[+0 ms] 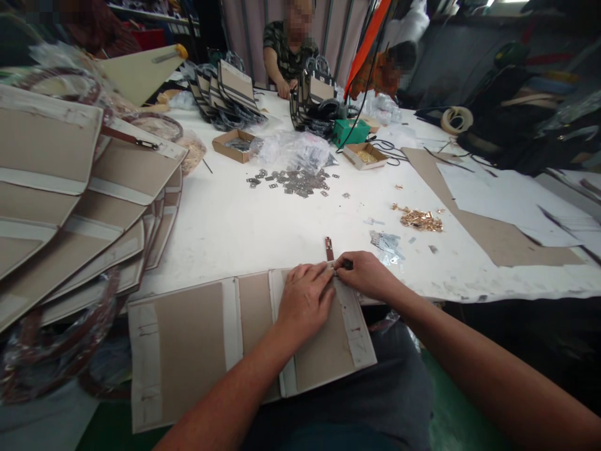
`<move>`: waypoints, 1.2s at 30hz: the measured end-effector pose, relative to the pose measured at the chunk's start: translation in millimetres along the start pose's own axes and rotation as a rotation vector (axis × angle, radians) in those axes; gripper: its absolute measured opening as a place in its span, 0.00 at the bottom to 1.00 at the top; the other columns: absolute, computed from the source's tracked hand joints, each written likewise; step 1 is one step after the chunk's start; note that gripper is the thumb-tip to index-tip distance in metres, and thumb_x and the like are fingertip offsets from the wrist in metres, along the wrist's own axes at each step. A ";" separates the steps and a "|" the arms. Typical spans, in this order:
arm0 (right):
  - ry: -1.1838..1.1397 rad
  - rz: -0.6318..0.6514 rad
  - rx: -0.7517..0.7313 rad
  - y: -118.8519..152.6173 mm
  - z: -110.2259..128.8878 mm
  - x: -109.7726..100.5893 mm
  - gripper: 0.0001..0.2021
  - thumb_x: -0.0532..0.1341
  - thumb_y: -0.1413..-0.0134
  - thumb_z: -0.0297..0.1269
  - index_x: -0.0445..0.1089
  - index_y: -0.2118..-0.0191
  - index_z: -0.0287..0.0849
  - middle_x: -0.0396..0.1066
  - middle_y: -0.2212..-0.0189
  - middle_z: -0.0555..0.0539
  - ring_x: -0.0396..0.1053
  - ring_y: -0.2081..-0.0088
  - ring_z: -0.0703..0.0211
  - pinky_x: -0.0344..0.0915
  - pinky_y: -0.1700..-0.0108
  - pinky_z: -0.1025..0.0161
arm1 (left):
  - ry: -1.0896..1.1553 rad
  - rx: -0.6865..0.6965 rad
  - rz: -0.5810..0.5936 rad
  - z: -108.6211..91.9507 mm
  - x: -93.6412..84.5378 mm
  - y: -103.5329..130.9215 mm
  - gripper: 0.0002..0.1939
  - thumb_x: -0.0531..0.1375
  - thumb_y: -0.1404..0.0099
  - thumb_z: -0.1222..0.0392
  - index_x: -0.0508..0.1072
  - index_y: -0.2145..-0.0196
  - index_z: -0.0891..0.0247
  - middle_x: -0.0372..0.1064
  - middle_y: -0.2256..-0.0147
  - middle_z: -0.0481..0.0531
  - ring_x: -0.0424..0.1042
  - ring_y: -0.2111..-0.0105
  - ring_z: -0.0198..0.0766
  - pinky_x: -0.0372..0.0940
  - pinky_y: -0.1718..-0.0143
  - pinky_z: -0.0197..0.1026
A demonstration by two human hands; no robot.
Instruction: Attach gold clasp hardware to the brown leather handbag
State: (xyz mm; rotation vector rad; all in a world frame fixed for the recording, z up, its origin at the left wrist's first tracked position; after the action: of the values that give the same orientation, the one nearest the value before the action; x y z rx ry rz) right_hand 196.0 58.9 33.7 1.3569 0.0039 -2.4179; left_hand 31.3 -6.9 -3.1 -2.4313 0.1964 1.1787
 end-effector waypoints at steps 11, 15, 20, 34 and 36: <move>-0.119 0.040 0.046 -4.4 -7.5 -4.5 0.07 0.63 0.48 0.29 0.80 0.66 0.43 0.79 0.69 0.50 0.74 0.65 0.58 0.63 0.63 0.66 | -0.022 -0.052 -0.069 6.8 5.5 -27.0 0.06 0.62 0.29 0.55 0.80 0.58 0.53 0.76 0.55 0.48 0.67 0.53 0.46 0.61 0.54 0.51; -0.349 0.100 0.144 -3.6 -19.0 -6.9 0.09 0.64 0.47 0.35 0.80 0.62 0.42 0.72 0.80 0.53 0.68 0.76 0.61 0.62 0.71 0.65 | -0.032 -0.053 -0.070 5.4 5.1 -25.1 0.04 0.64 0.30 0.58 0.80 0.61 0.53 0.76 0.54 0.47 0.67 0.52 0.46 0.61 0.54 0.50; -0.456 0.028 0.199 4.5 -26.2 -16.8 0.07 0.66 0.46 0.38 0.78 0.65 0.41 0.67 0.85 0.55 0.63 0.82 0.64 0.58 0.77 0.67 | -0.023 -0.044 -0.064 4.2 5.0 -27.8 0.03 0.64 0.31 0.59 0.80 0.62 0.55 0.76 0.54 0.48 0.67 0.52 0.46 0.61 0.53 0.51; -1.153 -0.657 -0.135 10.6 -1.3 2.1 0.19 0.64 0.37 0.52 0.63 0.72 0.45 0.61 0.80 0.55 0.62 0.81 0.65 0.61 0.79 0.66 | 0.023 -0.101 -0.045 7.0 4.7 -32.4 0.02 0.67 0.34 0.61 0.81 0.63 0.54 0.77 0.54 0.47 0.69 0.50 0.46 0.61 0.52 0.52; -1.231 -0.680 -0.137 6.8 -2.8 1.3 0.21 0.63 0.36 0.52 0.59 0.73 0.46 0.58 0.80 0.56 0.60 0.82 0.66 0.60 0.79 0.66 | 0.027 -0.101 -0.034 7.9 5.2 -33.1 0.02 0.67 0.33 0.60 0.81 0.63 0.54 0.77 0.54 0.48 0.69 0.50 0.46 0.62 0.52 0.52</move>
State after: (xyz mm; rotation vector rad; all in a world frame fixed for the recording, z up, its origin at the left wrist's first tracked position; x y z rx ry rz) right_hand 199.8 52.7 32.3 -0.4389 0.3396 -3.2898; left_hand 39.0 26.5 -1.0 -2.5288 0.1054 1.1679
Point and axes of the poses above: each hand's wrist, its own y-axis away from the middle knuckle, its own x-axis out of the palm, z = x × y, the point moved 3 cm from there along -y, towards the middle knuckle
